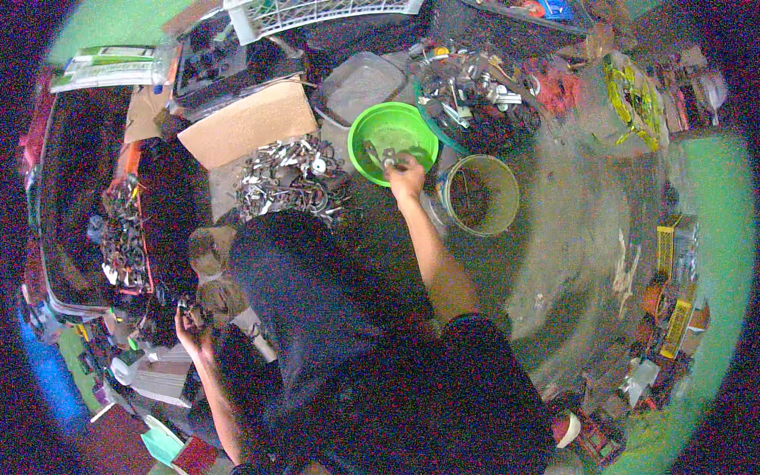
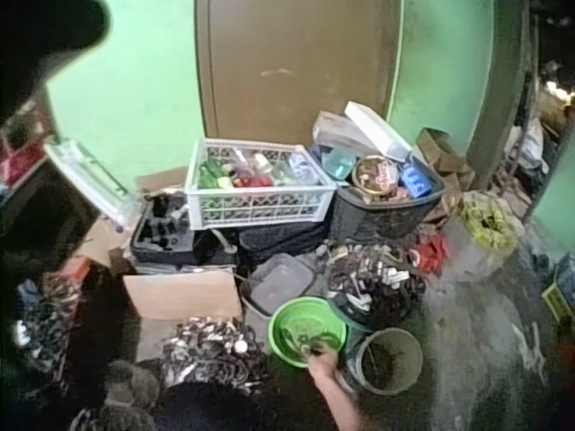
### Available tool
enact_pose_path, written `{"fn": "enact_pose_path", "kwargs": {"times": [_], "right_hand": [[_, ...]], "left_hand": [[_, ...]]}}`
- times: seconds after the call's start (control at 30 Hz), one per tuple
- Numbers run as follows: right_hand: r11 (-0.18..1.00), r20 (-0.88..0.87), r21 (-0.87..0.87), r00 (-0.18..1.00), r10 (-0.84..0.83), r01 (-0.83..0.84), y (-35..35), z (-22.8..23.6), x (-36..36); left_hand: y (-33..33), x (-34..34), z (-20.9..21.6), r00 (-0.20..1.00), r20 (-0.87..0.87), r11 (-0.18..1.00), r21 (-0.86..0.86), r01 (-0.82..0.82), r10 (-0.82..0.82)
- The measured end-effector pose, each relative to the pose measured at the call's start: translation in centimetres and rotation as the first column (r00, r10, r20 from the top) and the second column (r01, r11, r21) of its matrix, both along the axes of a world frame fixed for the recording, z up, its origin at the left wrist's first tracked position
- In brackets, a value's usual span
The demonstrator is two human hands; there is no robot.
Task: The person sits on the floor and sorts through a pile of small metal parts, picking up individual pieces and assembling them into a larger mechanical component. They repeatedly pick, inspect, and fit parts together by hand, placing some into a small container.
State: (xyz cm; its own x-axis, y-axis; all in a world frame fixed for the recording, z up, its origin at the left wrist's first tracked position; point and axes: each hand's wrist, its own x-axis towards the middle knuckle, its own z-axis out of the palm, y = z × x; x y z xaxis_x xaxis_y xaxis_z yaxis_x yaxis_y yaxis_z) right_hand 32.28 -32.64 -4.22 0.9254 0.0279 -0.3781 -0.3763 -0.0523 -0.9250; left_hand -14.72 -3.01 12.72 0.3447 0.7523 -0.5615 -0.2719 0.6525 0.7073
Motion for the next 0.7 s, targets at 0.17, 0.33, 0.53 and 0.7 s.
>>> {"fn": "enact_pose_path", "kwargs": {"times": [0.17, 0.33, 0.53, 0.7], "right_hand": [[0.999, -0.014, 0.027, 1.0, -0.017, 0.017, 0.3, 0.2, 2.5], [0.999, -0.061, -0.008, 0.997, -0.053, 0.053, -1.9, -1.9, -2.1], [0.967, 0.175, -0.226, 0.972, 0.159, -0.117, -1.6, -1.4, -8.0], [0.96, 0.153, 0.163, 0.967, 0.202, -0.227, 7.4, 10.0, -5.9]], "left_hand": [[-0.7, 0.9, 0.7, 1.0, -0.011, 1.0, -0.004, -0.016, 0.016], [-0.5, -0.2, 0.9, 0.997, 0.036, 0.997, 0.01, 0.072, -0.072], [-1.7, 1.6, 2.3, 0.984, -0.074, 0.987, -0.009, -0.16, 0.159], [-2.3, 2.5, 6.2, 0.977, -0.107, 0.981, -0.032, -0.191, 0.187]]}}
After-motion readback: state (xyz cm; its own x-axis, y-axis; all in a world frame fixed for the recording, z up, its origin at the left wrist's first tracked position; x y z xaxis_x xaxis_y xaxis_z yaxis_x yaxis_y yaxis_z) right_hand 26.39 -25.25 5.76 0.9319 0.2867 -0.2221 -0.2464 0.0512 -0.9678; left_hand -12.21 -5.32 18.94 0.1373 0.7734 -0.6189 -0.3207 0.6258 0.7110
